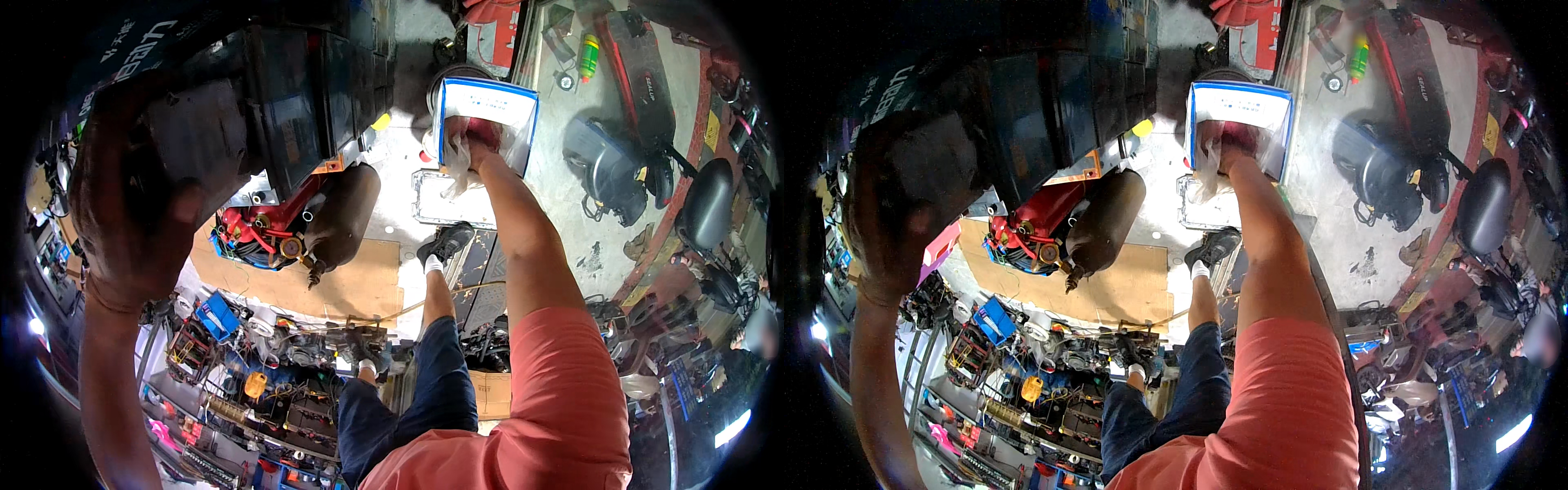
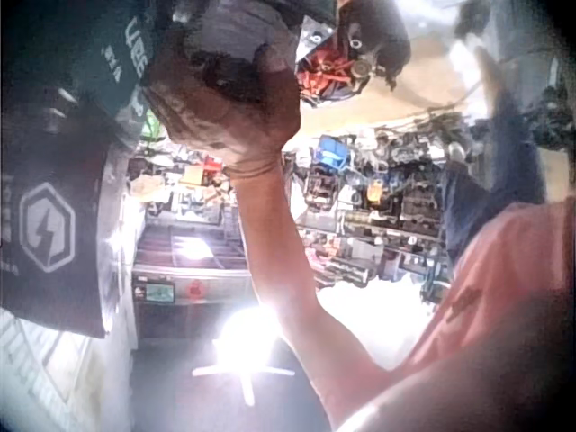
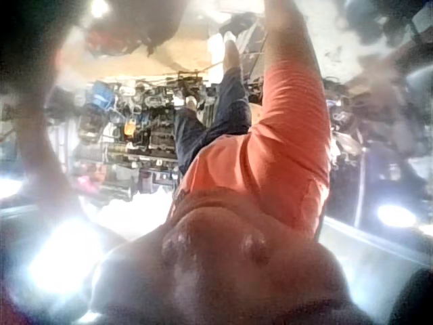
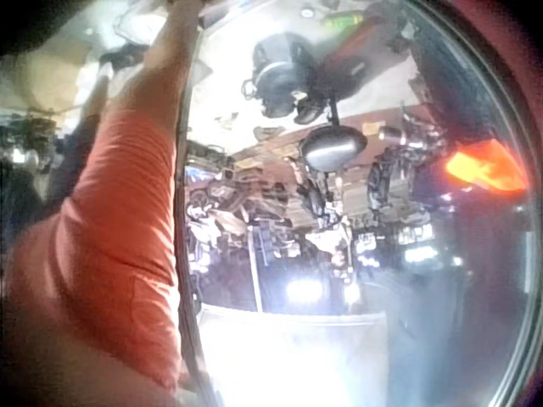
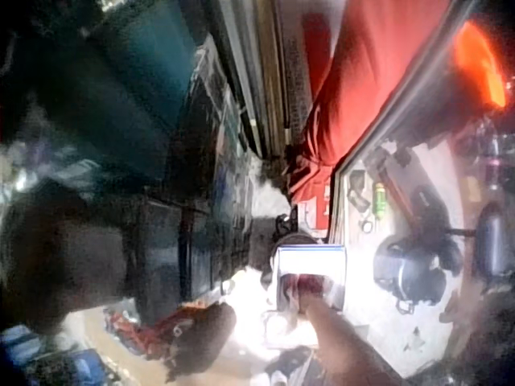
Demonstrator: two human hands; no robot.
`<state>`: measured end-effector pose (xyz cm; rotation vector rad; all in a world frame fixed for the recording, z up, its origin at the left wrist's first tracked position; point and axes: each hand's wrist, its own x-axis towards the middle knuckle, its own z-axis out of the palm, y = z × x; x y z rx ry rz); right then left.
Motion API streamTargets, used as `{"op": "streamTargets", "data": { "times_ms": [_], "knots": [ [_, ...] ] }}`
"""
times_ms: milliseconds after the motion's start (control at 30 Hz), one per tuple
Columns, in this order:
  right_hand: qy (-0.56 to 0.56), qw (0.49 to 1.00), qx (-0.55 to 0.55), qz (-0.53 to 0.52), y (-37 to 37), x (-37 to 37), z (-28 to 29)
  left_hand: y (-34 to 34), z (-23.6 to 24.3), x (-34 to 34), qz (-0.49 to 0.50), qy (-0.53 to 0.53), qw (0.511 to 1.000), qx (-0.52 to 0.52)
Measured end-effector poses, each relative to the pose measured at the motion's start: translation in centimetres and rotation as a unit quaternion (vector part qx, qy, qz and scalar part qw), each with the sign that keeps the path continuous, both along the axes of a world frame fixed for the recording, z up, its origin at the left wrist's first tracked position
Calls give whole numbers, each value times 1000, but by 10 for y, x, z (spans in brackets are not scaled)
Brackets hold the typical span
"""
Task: The person sits on the floor and sprays lubricant onto the scooter's brake assembly. They then use a screwdriver to adjust components near the front wheel and handlebar. The person tests the brake lever and later walks to a workbench to place the tools down.
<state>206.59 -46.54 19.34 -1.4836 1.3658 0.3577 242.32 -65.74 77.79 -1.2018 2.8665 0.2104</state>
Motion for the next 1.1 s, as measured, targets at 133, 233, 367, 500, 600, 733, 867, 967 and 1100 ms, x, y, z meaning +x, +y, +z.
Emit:
{"op": "streamTargets", "data": {
  "times_ms": [133, 233, 367, 500, 600, 733, 867, 967, 1100],
  "knots": [
    [28, 992, 93, 85, -28, 7, 61, 0, -4, 15, -29, -27, 998, -48],
    [36, 993, 82, 78, -35, -1, 62, 3, 6, 12, 51, -70, 996, 22],
    [53, 996, 42, 65, -45, -1, 63, 6, 9, 13, 72, -77, 994, 31],
    [72, 996, 12, 54, -53, 1, 68, 7, 9, 11, 84, -90, 992, 41],
    [84, 995, -8, 50, -56, 5, 72, 6, 10, 10, 98, -88, 990, 58],
    [101, 993, -29, 48, -54, 9, 76, 6, 7, 10, 94, -70, 992, 51],
    [114, 991, -45, 47, -48, 10, 82, 4, 9, 10, 83, -60, 993, 52],
    [118, 991, -50, 43, -43, 6, 90, 3, 8, 12, 68, -40, 996, 51],
    [82, 996, -26, -15, -41, -2, 85, 3, 1, 9, 26, -22, 999, 12]
  ]
}}
